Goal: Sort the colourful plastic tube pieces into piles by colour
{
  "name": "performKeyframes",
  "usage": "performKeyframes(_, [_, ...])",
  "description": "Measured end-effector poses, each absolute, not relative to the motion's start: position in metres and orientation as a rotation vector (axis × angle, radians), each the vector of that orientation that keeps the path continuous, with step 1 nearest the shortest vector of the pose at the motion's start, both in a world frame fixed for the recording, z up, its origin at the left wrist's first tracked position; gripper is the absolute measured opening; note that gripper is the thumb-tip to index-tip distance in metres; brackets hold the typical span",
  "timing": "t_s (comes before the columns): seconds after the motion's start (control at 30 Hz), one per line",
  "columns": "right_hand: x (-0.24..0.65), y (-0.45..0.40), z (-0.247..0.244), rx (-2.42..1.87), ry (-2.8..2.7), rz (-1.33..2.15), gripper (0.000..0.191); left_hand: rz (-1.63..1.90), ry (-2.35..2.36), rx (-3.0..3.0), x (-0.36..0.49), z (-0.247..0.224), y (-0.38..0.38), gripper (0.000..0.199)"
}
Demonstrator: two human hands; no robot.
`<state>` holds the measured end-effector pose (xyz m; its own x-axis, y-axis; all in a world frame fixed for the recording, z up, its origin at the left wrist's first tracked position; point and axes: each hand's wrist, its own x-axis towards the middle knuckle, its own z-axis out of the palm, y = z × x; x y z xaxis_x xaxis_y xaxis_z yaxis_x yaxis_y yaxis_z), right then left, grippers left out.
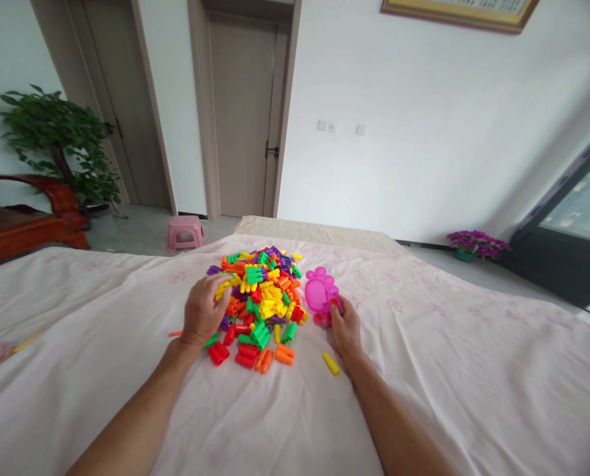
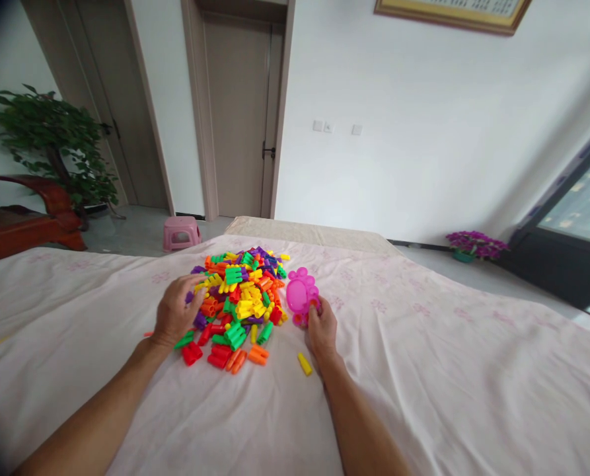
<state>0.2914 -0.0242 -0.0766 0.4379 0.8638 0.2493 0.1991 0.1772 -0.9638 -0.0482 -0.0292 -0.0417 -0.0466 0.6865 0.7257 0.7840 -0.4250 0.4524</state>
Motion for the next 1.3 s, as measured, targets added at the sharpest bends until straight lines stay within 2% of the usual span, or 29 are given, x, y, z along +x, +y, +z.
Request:
performKeyframes(0.1, [0.293,-0.024,-0.075,-1.347,-1.013,0.616,0.051,-1.414,-1.289,-2.490,0.013,-0.032,-0.059,0.023])
performKeyframes(0.23, [0.297,-0.023,-0.076,-1.321,-0.948,0.703,0.054,-1.001,-0.844,-2.966,0.096,-0.044,-0.090,0.018])
performKeyframes(0.33, [0.302,-0.021,-0.077,-1.318,-0.911,0.710,0.055,-0.713,-0.656,-3.064,0.137,-0.056,-0.096,0.036])
performKeyframes(0.43, [0.306,-0.018,-0.080,-1.307,-0.861,0.723,0.054,-0.535,-0.625,-3.037,0.153,-0.064,-0.090,0.020])
performKeyframes(0.5, [0.307,-0.017,-0.082,-1.292,-0.853,0.732,0.052,-0.481,-0.682,-2.953,0.151,-0.065,-0.082,0.010])
performKeyframes(0.6, [0.306,-0.016,-0.082,-1.303,-0.894,0.718,0.047,-0.434,-0.744,-2.784,0.134,-0.064,-0.070,0.009])
performKeyframes(0.9, [0.300,-0.020,-0.074,-1.298,-0.920,0.722,0.051,-0.523,-0.945,-2.462,0.067,-0.049,-0.029,0.026])
performKeyframes(1.1, [0.302,-0.021,-0.074,-1.329,-0.925,0.687,0.047,-0.678,-1.166,-2.346,0.020,-0.020,0.003,0.025])
performKeyframes(1.3, [0.300,-0.022,-0.072,-1.328,-0.917,0.687,0.048,-0.825,-1.180,-2.360,-0.005,-0.015,-0.032,0.032])
